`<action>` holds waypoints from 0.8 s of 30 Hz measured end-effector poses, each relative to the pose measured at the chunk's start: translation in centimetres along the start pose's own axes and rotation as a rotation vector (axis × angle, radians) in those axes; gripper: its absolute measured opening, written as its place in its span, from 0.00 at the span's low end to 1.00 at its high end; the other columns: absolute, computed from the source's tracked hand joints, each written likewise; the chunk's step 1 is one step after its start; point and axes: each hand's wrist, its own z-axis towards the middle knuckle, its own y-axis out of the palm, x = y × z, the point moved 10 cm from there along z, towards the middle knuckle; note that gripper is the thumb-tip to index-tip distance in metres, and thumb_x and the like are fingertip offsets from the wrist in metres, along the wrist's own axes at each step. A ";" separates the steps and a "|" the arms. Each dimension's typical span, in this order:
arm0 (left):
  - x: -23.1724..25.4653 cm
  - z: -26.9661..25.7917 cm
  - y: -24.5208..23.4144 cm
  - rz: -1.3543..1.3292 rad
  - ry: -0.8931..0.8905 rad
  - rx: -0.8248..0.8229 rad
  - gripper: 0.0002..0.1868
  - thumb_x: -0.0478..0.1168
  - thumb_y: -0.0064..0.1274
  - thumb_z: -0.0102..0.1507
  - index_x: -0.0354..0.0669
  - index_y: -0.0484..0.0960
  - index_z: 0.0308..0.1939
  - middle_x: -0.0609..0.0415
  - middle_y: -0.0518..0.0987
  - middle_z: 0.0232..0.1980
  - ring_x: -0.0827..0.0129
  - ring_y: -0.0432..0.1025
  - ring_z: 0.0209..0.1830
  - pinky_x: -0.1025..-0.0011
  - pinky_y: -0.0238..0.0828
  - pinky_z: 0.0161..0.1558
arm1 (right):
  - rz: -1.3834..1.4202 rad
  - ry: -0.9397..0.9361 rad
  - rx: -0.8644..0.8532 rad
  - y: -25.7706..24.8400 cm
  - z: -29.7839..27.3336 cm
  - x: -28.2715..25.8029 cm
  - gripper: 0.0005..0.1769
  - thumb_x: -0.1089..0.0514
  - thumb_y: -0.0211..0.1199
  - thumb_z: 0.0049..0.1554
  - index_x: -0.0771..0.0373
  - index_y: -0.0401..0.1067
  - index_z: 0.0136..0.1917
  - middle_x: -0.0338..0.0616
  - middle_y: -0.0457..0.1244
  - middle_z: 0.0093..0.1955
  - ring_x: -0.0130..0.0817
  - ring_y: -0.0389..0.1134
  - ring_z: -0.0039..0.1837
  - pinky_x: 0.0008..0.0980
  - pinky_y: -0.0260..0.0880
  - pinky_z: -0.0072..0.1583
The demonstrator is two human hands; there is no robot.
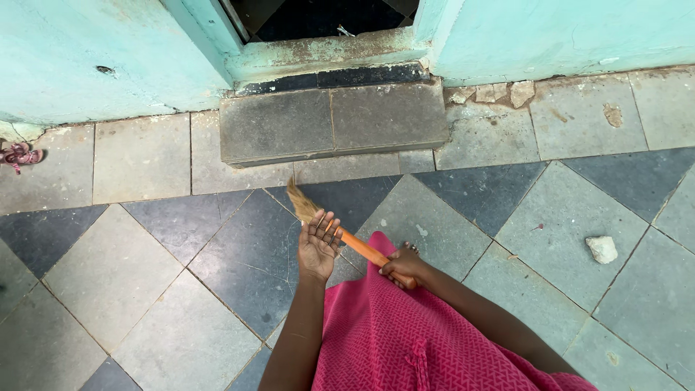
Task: The person sweeps debris across a tiled floor using a broom.
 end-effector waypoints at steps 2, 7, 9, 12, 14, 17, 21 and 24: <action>0.5 0.1 0.1 0.018 0.029 0.023 0.28 0.59 0.35 0.73 0.43 0.74 0.64 0.50 0.78 0.62 0.60 0.73 0.62 0.58 0.72 0.63 | -0.059 0.016 -0.049 0.1 1.3 -0.7 0.16 0.63 0.69 0.52 0.74 0.75 0.53 0.48 0.66 0.32 0.32 0.66 0.28 0.31 0.68 0.29; 1.1 -0.1 0.4 0.021 0.041 0.082 0.28 0.58 0.35 0.72 0.42 0.75 0.63 0.50 0.79 0.61 0.61 0.73 0.61 0.59 0.72 0.62 | 0.267 0.059 0.170 -8.8 2.1 0.9 0.18 0.64 0.69 0.53 0.81 0.75 0.52 0.49 0.66 0.32 0.31 0.65 0.27 0.30 0.66 0.28; 1.0 -0.3 0.7 0.026 0.044 0.094 0.28 0.58 0.35 0.72 0.42 0.75 0.63 0.49 0.79 0.61 0.61 0.73 0.61 0.59 0.72 0.62 | 0.442 0.067 0.283 -13.4 1.0 2.6 0.18 0.63 0.69 0.55 0.81 0.72 0.52 0.48 0.64 0.32 0.31 0.65 0.28 0.30 0.66 0.29; 0.7 -0.3 1.3 0.080 0.041 0.107 0.28 0.58 0.34 0.73 0.43 0.75 0.63 0.49 0.79 0.60 0.61 0.74 0.60 0.59 0.73 0.62 | 0.524 0.057 0.438 -17.9 -0.9 3.9 0.17 0.63 0.68 0.55 0.80 0.71 0.52 0.49 0.64 0.34 0.32 0.66 0.29 0.30 0.69 0.31; 0.2 -0.2 1.7 0.067 0.021 0.095 0.27 0.58 0.34 0.73 0.43 0.75 0.63 0.49 0.79 0.60 0.61 0.74 0.60 0.59 0.73 0.62 | 0.503 0.009 0.655 -20.3 -2.9 4.7 0.17 0.66 0.68 0.55 0.84 0.69 0.51 0.53 0.64 0.34 0.38 0.66 0.29 0.35 0.69 0.31; -0.6 -0.1 2.7 0.078 -0.002 0.053 0.27 0.58 0.34 0.72 0.44 0.75 0.62 0.50 0.79 0.60 0.62 0.74 0.60 0.60 0.73 0.62 | 0.405 -0.071 0.658 -18.1 -3.7 5.2 0.16 0.67 0.67 0.53 0.84 0.69 0.49 0.53 0.63 0.32 0.41 0.66 0.28 0.38 0.69 0.30; -2.0 -0.1 3.3 0.105 -0.050 0.014 0.27 0.58 0.34 0.73 0.43 0.75 0.62 0.50 0.79 0.60 0.61 0.74 0.61 0.60 0.73 0.62 | 0.285 -0.054 0.393 -10.6 -3.2 6.8 0.15 0.63 0.66 0.53 0.79 0.71 0.49 0.50 0.63 0.30 0.38 0.66 0.26 0.37 0.67 0.28; -3.3 0.1 3.3 0.123 -0.090 -0.027 0.27 0.58 0.35 0.72 0.43 0.74 0.63 0.49 0.79 0.60 0.61 0.74 0.61 0.59 0.72 0.62 | 0.214 -0.027 0.210 -6.1 -2.9 8.1 0.14 0.63 0.68 0.52 0.75 0.70 0.48 0.48 0.62 0.29 0.38 0.65 0.26 0.38 0.66 0.28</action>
